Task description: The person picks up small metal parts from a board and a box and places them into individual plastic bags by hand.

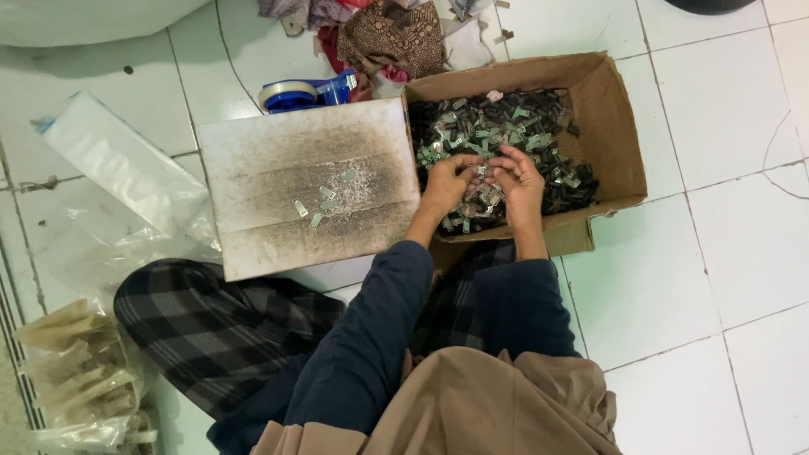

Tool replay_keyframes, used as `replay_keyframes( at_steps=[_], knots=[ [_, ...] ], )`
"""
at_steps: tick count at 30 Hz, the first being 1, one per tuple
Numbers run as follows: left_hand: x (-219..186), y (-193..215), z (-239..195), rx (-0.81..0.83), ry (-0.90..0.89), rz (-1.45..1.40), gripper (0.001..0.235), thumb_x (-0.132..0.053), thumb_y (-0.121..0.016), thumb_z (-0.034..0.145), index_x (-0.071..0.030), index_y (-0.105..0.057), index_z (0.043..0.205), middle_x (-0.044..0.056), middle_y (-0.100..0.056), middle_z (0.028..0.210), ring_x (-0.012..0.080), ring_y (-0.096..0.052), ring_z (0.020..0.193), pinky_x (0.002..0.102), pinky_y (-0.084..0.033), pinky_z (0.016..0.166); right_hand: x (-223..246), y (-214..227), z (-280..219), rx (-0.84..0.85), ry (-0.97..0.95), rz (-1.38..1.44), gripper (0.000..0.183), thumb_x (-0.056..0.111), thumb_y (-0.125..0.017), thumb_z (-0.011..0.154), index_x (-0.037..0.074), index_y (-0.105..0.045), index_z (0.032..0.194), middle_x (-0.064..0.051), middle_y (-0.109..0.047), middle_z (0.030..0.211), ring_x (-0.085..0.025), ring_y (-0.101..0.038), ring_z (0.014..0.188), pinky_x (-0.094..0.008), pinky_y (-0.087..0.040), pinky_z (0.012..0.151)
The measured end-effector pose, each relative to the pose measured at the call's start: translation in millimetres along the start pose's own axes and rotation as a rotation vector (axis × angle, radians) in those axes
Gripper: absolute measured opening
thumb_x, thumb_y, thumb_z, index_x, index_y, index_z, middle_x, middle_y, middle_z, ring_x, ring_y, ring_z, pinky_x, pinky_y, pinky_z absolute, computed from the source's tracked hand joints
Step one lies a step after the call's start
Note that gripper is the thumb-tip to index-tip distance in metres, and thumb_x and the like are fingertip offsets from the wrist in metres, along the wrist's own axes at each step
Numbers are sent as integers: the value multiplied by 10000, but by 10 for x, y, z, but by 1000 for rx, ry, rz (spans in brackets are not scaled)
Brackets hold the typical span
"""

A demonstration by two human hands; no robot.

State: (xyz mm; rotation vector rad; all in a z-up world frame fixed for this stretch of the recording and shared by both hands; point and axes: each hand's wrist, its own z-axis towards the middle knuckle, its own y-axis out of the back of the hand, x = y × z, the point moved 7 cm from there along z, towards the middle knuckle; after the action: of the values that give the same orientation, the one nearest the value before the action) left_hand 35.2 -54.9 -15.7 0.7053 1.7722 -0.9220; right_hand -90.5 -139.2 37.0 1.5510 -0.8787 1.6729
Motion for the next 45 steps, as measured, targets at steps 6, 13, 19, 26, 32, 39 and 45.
replay_keyframes(
  at_steps=[6, 13, 19, 26, 32, 39, 45],
  knots=[
    [-96, -17, -36, 13, -18, -33, 286, 41, -567, 994, 36, -706, 1244, 287, -716, 1056, 264, -751, 867, 337, -677, 744, 44, 11, -10, -41, -28, 38, 419, -155, -549, 965, -18, -610, 1356, -209, -727, 1056, -233, -749, 883, -329, -687, 765],
    [6, 15, 16, -13, -6, -33, 266, 1, -565, 1006, 2, -723, 1221, 220, -732, 947, 218, -754, 806, 288, -679, 666, -180, 101, 29, -56, -142, -2, 400, -110, -573, 972, 21, -633, 1345, -169, -730, 1012, -178, -719, 800, -287, -661, 689],
    [-158, 19, -94, -20, -2, -5, 273, -23, -536, 1024, -25, -742, 1203, 221, -742, 907, 200, -751, 798, 272, -667, 639, -624, 272, 76, -92, -278, -134, 295, -1, -634, 965, 71, -718, 1239, -123, -718, 840, -124, -640, 624, -217, -549, 476],
    [-351, 73, -186, -93, -82, 221, 292, -103, -583, 1020, -206, -785, 1205, 146, -786, 1041, 211, -724, 981, 383, -588, 855, -908, -17, 19, 342, -282, -1108, 318, 52, -684, 872, 195, -783, 1138, -154, -749, 1067, -387, -725, 1013, -485, -622, 807],
    [-310, 109, -181, -141, -100, 250, 343, -62, -521, 1027, -137, -751, 1270, 185, -759, 1170, 327, -701, 1100, 446, -559, 962, -843, 55, 108, 225, -286, -995, 196, 129, -702, 874, 142, -791, 1048, -163, -729, 966, -374, -723, 919, -469, -600, 737],
    [-567, 81, -318, -154, -100, 417, 378, -15, -484, 1022, -78, -708, 1321, 235, -713, 1221, 417, -675, 1163, 507, -551, 1005, -126, -41, -38, -81, -363, -404, 209, 259, -793, 894, 96, -767, 1023, -41, -655, 771, -114, -612, 662, -254, -529, 582],
    [-218, 64, -140, -66, -47, 347, 366, -78, -518, 1023, -105, -714, 1330, 190, -713, 1242, 387, -661, 1207, 484, -537, 1036, -142, -155, -20, -34, -319, -147, 120, 100, -810, 881, 41, -764, 975, -36, -547, 676, -75, -548, 503, -193, -432, 431]
  ],
)
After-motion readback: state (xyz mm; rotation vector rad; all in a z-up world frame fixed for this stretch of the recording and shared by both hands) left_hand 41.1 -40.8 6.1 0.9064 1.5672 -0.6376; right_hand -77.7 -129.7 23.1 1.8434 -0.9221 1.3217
